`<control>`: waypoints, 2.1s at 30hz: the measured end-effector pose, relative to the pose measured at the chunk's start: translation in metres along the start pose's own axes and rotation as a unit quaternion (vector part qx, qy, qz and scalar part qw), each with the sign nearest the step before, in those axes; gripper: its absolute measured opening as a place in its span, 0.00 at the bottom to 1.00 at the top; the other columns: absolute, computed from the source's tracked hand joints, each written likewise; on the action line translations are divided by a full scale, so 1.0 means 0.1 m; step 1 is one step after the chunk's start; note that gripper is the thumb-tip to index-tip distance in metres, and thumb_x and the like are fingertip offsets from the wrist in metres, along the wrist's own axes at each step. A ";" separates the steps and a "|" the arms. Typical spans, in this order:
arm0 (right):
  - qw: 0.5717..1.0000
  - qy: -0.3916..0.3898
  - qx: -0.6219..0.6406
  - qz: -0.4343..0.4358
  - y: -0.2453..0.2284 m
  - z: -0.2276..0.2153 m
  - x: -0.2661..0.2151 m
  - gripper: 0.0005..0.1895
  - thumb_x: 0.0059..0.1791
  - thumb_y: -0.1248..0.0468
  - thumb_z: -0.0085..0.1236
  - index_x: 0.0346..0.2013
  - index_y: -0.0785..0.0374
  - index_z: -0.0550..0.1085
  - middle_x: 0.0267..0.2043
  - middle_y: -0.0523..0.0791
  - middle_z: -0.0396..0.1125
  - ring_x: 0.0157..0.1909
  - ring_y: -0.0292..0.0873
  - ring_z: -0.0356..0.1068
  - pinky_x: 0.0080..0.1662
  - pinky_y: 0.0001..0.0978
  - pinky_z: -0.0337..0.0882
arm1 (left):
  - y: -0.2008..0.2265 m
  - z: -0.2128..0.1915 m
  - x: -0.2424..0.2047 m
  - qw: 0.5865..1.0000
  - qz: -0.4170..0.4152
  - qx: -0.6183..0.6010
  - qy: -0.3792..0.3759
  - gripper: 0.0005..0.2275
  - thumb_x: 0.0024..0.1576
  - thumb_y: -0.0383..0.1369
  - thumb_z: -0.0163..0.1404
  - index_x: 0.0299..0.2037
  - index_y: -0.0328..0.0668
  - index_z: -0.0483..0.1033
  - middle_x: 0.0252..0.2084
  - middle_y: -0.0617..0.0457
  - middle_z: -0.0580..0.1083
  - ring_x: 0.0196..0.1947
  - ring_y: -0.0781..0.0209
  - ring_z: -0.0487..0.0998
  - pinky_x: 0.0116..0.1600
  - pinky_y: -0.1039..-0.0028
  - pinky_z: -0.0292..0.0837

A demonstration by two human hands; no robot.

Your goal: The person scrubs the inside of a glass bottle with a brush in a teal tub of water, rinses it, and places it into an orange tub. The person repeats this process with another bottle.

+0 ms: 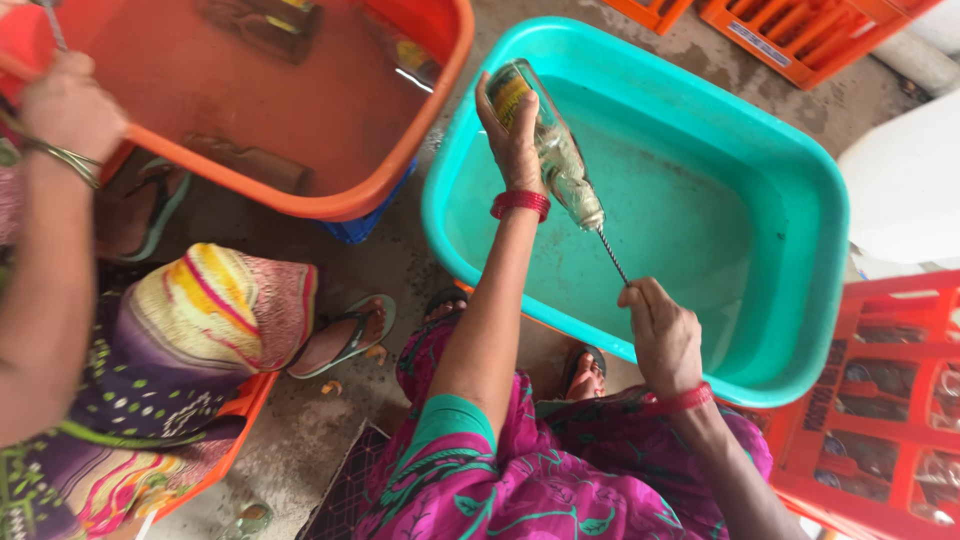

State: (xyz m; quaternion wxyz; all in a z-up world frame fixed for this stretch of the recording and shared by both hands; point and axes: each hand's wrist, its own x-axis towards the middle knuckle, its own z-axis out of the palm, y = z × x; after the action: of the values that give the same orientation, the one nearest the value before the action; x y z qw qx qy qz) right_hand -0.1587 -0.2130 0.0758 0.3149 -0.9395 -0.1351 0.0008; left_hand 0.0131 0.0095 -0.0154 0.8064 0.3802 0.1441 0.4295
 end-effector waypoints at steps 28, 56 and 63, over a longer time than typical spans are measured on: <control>0.832 -0.233 0.443 0.241 0.30 0.07 0.27 0.12 0.58 0.58 0.40 0.36 0.60 0.68 0.17 0.34 0.47 0.15 0.28 0.43 0.18 0.24 0.44 | -0.06 0.08 -0.12 0.995 -0.050 0.010 -0.085 0.39 0.53 0.43 0.62 0.73 0.44 0.55 0.68 0.42 0.60 0.62 0.50 0.68 0.61 0.62 0.72; 0.985 0.094 -0.083 -0.120 0.30 0.25 0.92 0.06 0.59 0.59 0.52 0.41 0.55 0.75 0.26 0.47 0.69 0.28 0.54 0.71 0.31 0.45 0.68 | 0.08 0.16 -0.13 0.963 -0.158 -0.191 -0.107 0.37 0.55 0.34 0.65 0.68 0.33 0.53 0.48 0.45 0.72 0.46 0.53 0.78 0.47 0.58 0.78; 0.839 -0.191 0.471 0.192 0.37 0.46 0.74 0.11 0.57 0.59 0.45 0.33 0.59 0.70 0.16 0.33 0.48 0.15 0.27 0.42 0.18 0.25 0.42 | 0.27 0.22 -0.18 0.978 -0.152 -0.126 -0.072 0.36 0.51 0.31 0.62 0.68 0.42 0.53 0.42 0.47 0.71 0.32 0.57 0.78 0.32 0.63 0.79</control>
State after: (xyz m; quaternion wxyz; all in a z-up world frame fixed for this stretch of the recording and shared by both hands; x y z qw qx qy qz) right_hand -0.0820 -0.1954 0.0236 0.6812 -0.6658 0.0076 0.3042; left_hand -0.0011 -0.0068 0.0170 0.9120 0.2789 0.0860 0.2881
